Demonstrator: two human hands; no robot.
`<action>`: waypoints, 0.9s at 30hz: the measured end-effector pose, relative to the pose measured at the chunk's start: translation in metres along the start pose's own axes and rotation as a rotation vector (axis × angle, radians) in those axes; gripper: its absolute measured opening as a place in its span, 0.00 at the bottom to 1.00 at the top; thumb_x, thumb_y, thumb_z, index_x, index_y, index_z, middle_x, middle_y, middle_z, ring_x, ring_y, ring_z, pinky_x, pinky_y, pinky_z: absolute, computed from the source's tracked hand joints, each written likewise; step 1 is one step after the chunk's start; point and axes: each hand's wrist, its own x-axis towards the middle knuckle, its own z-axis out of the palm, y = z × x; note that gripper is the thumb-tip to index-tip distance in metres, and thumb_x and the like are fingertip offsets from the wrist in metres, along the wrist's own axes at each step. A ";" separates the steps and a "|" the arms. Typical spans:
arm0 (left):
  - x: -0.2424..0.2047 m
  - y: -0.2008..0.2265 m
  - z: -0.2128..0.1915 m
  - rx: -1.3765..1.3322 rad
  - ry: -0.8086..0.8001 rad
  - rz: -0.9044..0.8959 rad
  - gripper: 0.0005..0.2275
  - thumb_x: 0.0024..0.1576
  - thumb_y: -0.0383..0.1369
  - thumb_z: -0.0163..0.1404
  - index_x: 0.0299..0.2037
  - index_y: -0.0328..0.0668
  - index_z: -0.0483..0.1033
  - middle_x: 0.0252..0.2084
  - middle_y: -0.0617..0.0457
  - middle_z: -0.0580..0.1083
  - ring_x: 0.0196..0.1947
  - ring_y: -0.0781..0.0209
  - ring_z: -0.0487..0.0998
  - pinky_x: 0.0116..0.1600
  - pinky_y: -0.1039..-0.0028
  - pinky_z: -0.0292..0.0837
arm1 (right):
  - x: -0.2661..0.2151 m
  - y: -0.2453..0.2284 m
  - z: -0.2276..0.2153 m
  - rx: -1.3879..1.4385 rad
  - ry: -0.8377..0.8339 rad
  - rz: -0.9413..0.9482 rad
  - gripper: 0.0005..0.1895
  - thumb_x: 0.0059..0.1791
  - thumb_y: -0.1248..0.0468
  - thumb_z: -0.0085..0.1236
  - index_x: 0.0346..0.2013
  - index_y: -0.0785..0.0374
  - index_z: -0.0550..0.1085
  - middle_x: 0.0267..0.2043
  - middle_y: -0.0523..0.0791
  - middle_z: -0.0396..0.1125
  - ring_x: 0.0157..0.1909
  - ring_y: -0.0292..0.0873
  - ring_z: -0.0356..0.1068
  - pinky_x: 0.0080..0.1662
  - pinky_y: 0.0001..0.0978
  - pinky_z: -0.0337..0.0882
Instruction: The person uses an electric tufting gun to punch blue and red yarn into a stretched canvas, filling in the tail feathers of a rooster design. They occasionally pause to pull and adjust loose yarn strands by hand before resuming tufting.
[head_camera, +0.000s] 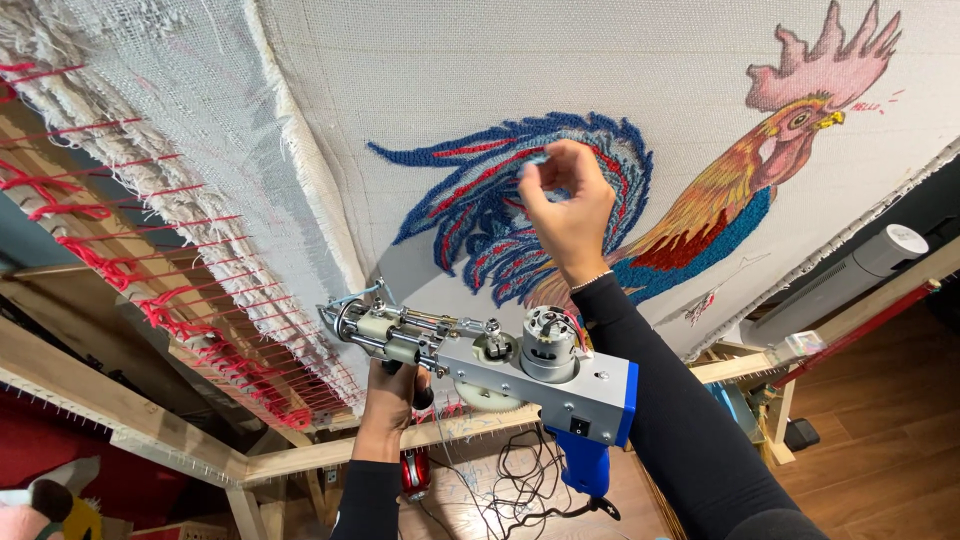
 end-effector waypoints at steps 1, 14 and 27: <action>0.000 -0.002 -0.001 0.001 -0.001 -0.002 0.06 0.59 0.32 0.56 0.37 0.39 0.73 0.21 0.58 0.69 0.19 0.68 0.70 0.25 0.74 0.66 | -0.001 0.004 -0.001 -0.001 0.001 0.001 0.10 0.51 0.69 0.61 0.44 0.68 0.71 0.37 0.42 0.72 0.38 0.31 0.72 0.44 0.24 0.75; 0.000 -0.012 -0.008 -0.033 0.025 -0.009 0.08 0.57 0.32 0.58 0.40 0.40 0.73 0.24 0.58 0.69 0.20 0.67 0.69 0.27 0.73 0.66 | -0.019 0.002 -0.025 0.066 -0.040 -0.014 0.03 0.55 0.71 0.53 0.41 0.70 0.73 0.38 0.43 0.71 0.40 0.32 0.71 0.45 0.25 0.73; -0.027 -0.007 0.001 0.022 0.015 0.025 0.07 0.58 0.32 0.58 0.35 0.39 0.74 0.20 0.56 0.68 0.21 0.65 0.69 0.26 0.73 0.63 | -0.020 -0.002 -0.020 -0.143 -0.311 0.132 0.12 0.49 0.63 0.62 0.43 0.67 0.76 0.31 0.44 0.75 0.32 0.36 0.75 0.35 0.29 0.73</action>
